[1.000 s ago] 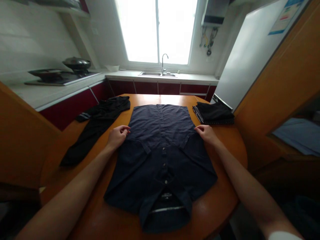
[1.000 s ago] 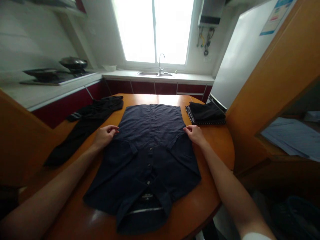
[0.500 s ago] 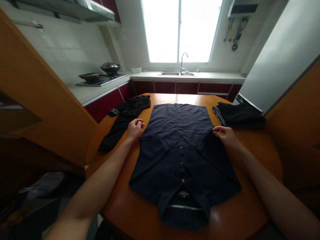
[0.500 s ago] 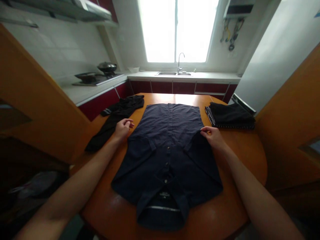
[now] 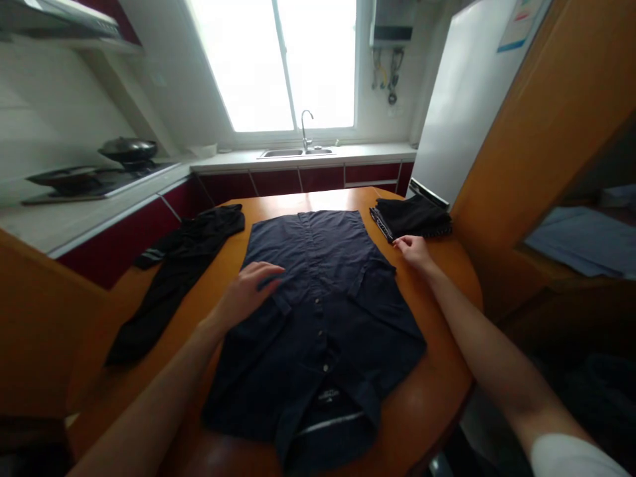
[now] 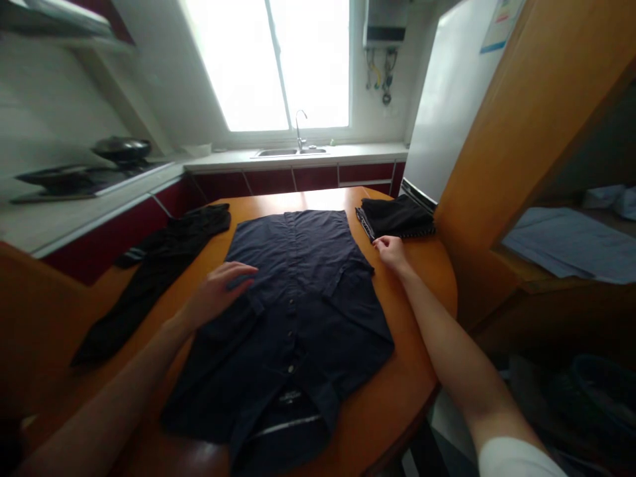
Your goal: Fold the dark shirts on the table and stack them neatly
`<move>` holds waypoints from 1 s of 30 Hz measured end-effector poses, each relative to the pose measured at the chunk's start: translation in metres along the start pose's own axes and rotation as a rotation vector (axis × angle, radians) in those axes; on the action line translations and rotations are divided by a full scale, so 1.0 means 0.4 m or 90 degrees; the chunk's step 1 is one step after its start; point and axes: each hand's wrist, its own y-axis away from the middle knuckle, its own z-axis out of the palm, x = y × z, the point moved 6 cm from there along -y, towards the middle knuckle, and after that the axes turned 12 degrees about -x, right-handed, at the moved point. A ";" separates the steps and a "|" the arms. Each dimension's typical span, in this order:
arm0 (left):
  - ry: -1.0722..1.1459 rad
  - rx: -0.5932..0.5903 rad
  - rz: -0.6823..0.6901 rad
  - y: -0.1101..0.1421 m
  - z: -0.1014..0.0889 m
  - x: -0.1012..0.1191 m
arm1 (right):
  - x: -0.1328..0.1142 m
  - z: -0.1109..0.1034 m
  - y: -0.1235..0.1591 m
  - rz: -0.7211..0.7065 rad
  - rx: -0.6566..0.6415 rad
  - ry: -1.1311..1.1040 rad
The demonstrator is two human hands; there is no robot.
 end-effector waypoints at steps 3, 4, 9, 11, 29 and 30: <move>-0.051 -0.160 0.162 -0.044 0.071 0.179 | 0.007 0.017 -0.002 0.004 -0.059 -0.004; -0.076 -0.194 0.202 -0.059 0.096 0.228 | 0.005 0.028 0.000 0.001 -0.089 -0.004; -0.217 -0.308 0.344 -0.141 0.226 0.362 | -0.008 0.075 0.019 -0.026 -0.237 0.005; -0.261 -0.323 0.368 -0.166 0.256 0.375 | -0.008 0.086 0.023 -0.033 -0.274 0.008; -0.008 -0.190 0.214 -0.285 0.231 0.352 | -0.022 0.080 0.022 -0.045 -0.291 0.057; 0.000 -0.174 0.189 -0.311 0.243 0.345 | -0.028 0.079 0.026 -0.053 -0.302 0.060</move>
